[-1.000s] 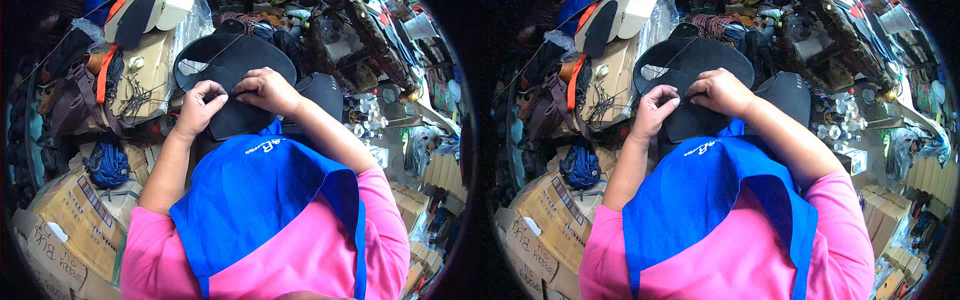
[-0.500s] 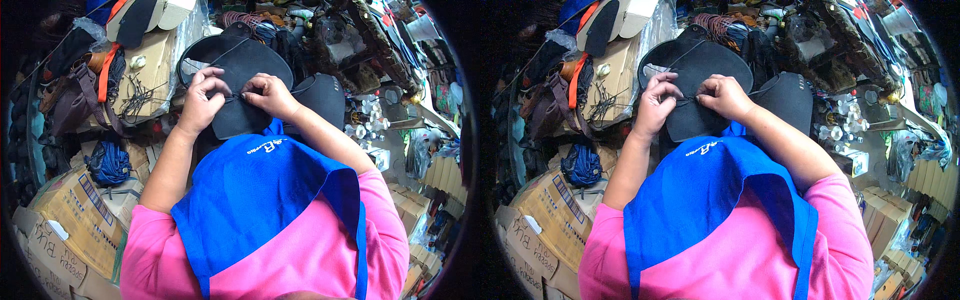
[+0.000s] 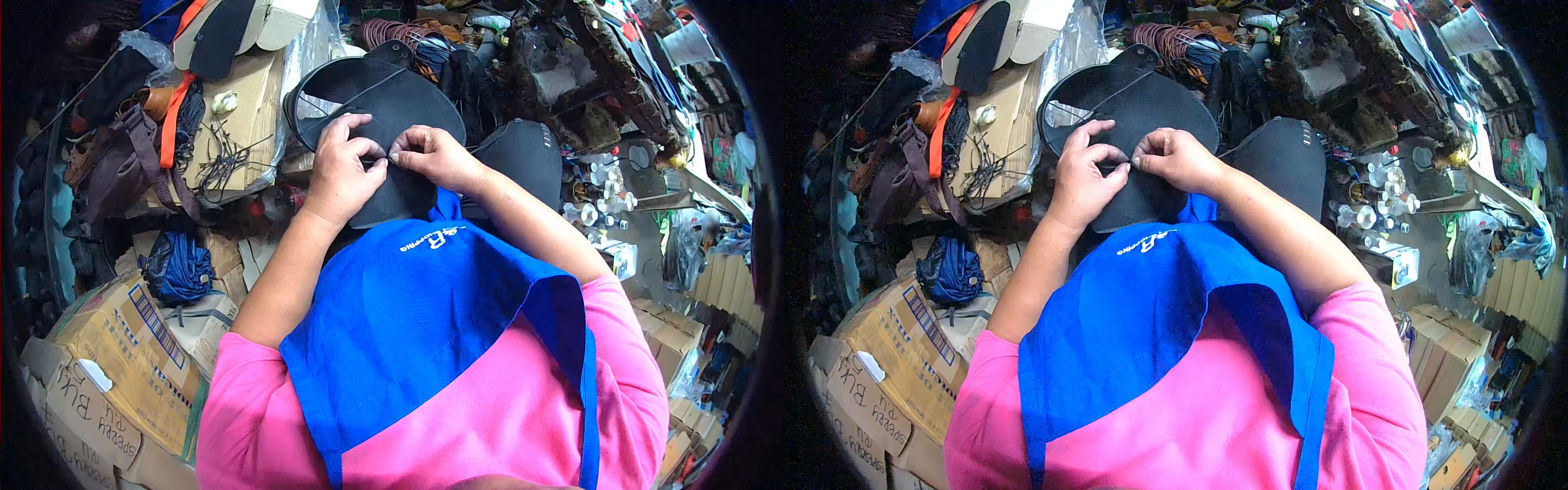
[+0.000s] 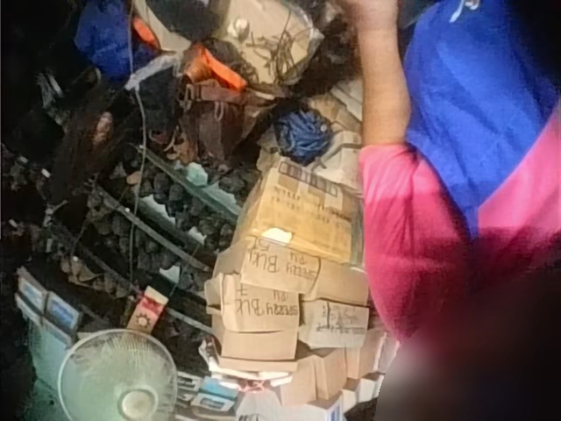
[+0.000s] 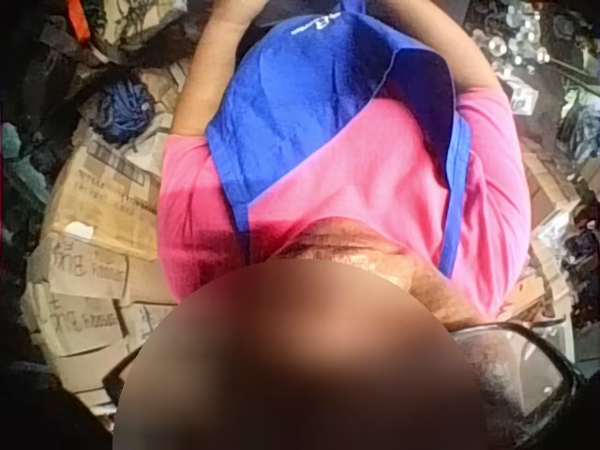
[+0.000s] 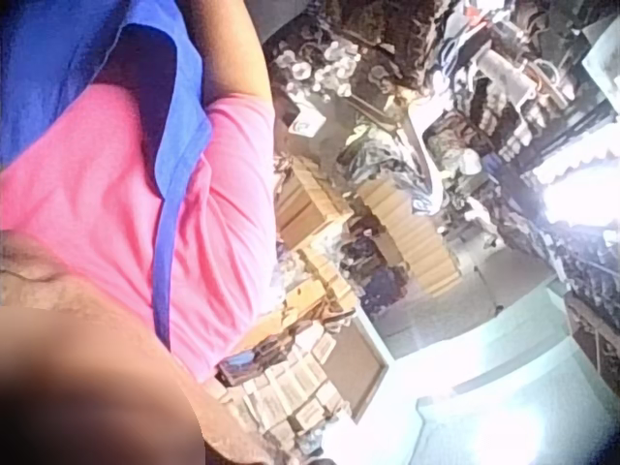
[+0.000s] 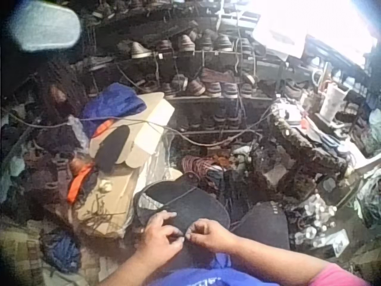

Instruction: The person is stitching together parts of a black shoe using a needle and thread.

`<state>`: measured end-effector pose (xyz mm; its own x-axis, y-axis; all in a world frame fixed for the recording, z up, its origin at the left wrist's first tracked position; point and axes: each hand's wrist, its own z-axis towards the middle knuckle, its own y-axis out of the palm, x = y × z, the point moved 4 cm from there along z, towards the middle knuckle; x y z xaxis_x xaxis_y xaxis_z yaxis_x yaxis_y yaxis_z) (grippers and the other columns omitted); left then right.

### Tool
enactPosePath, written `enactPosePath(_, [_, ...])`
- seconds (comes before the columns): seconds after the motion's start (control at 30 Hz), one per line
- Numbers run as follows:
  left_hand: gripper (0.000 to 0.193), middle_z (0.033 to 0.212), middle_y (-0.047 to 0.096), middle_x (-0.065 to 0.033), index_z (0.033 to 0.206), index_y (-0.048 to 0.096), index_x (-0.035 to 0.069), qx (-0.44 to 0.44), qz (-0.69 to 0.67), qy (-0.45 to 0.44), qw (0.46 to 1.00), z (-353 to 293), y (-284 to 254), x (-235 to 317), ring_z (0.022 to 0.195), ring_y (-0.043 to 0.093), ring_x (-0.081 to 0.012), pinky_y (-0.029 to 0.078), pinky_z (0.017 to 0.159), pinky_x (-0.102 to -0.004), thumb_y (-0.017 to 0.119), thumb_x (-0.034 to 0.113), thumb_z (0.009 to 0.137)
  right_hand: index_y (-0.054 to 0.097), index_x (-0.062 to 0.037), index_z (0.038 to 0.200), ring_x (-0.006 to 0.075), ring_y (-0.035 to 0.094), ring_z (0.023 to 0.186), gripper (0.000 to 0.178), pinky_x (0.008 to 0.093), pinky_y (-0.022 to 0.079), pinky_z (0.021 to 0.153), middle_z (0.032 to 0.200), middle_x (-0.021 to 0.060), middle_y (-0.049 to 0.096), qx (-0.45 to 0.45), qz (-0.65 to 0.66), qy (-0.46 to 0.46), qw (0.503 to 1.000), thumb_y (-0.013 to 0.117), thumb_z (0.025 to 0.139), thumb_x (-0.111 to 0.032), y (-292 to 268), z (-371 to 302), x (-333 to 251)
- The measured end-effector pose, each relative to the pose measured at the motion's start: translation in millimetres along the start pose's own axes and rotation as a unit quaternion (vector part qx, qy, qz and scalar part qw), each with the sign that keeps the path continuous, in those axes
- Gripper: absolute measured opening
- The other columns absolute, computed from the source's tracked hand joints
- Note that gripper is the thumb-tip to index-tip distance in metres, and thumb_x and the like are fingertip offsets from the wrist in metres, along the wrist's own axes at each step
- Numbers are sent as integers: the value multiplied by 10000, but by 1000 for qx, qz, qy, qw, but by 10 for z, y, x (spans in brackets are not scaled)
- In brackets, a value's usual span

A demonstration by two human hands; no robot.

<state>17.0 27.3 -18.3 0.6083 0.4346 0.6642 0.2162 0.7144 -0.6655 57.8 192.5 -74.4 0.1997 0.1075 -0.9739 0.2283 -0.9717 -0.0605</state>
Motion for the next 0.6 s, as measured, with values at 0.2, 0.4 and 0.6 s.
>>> enactPosePath(0.2, [89,1117,650,-95,659,650,92,15,12,1,1000,-7,37,-15,1153,561,-328,382,1009,-502,733,115,638,691,-35,833,236,646,771,132,360,510,728,809,121,664,78,-128,-112,982,702,770,-150,15,-11,-164])
enactPosePath(0.4, [134,1130,644,-57,711,613,101,-19,35,0,999,-39,78,-52,1232,510,-329,313,1068,-527,726,130,644,671,-49,784,286,641,761,134,397,506,693,779,106,639,91,-252,-132,954,699,718,-163,31,-38,-295])
enactPosePath(0.6, [145,1154,652,-61,746,614,92,-62,38,24,997,-52,49,-60,1289,480,-338,334,1083,-463,720,83,648,646,-49,771,341,618,798,131,436,488,779,764,131,631,142,-314,-163,924,684,723,-165,-9,-17,-297])
